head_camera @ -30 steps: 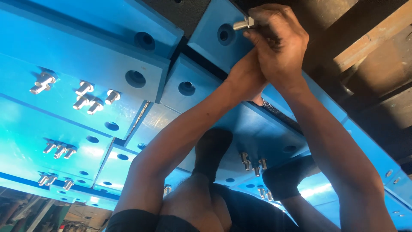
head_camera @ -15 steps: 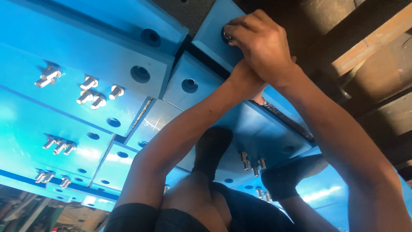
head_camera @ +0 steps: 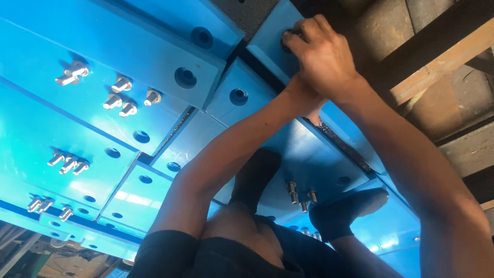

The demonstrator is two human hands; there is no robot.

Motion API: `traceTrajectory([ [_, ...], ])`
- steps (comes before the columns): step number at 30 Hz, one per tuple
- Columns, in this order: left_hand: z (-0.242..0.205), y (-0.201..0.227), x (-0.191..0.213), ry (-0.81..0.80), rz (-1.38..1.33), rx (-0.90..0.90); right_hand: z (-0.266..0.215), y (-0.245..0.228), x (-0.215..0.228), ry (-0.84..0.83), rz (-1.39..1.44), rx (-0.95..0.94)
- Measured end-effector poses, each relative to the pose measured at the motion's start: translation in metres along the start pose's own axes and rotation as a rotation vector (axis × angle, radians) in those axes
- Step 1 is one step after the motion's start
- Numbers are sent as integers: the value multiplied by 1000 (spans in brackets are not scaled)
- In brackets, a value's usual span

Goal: The person lies on the floor beneath a blue paneled structure and unscrews bolts and nuts by hand, one at a time, threading each fastener off its stud. The removed bolts and nuts are collected into a small pile on the panels as the person shifts position to reach different sections.

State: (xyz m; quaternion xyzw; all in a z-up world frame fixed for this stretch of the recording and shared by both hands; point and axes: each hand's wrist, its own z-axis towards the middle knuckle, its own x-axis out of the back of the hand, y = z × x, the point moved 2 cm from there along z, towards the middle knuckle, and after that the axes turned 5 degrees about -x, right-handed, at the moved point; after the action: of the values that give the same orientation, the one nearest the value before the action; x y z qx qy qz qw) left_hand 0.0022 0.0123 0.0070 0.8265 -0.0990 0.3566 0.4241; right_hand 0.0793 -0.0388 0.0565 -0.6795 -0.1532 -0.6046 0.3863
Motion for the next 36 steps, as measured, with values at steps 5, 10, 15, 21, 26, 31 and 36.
traceTrajectory([
  [5,1,0,5,18,-1,-13,-2,1,-9,-57,-11,-25],
  [10,-4,-1,7,101,-6,-42,-2,5,-3,-64,9,-10],
  [15,3,2,3,13,34,6,6,1,-4,-22,-121,52],
  [21,-3,-5,-5,153,-33,-47,10,-1,-9,-133,-283,-37],
  [26,-2,3,3,128,64,-38,20,-16,-11,-315,-255,-279],
  [31,0,7,14,135,40,-53,25,-23,-8,-552,-200,-678],
  [36,2,5,9,155,84,-60,4,-28,5,-308,-268,-755],
])
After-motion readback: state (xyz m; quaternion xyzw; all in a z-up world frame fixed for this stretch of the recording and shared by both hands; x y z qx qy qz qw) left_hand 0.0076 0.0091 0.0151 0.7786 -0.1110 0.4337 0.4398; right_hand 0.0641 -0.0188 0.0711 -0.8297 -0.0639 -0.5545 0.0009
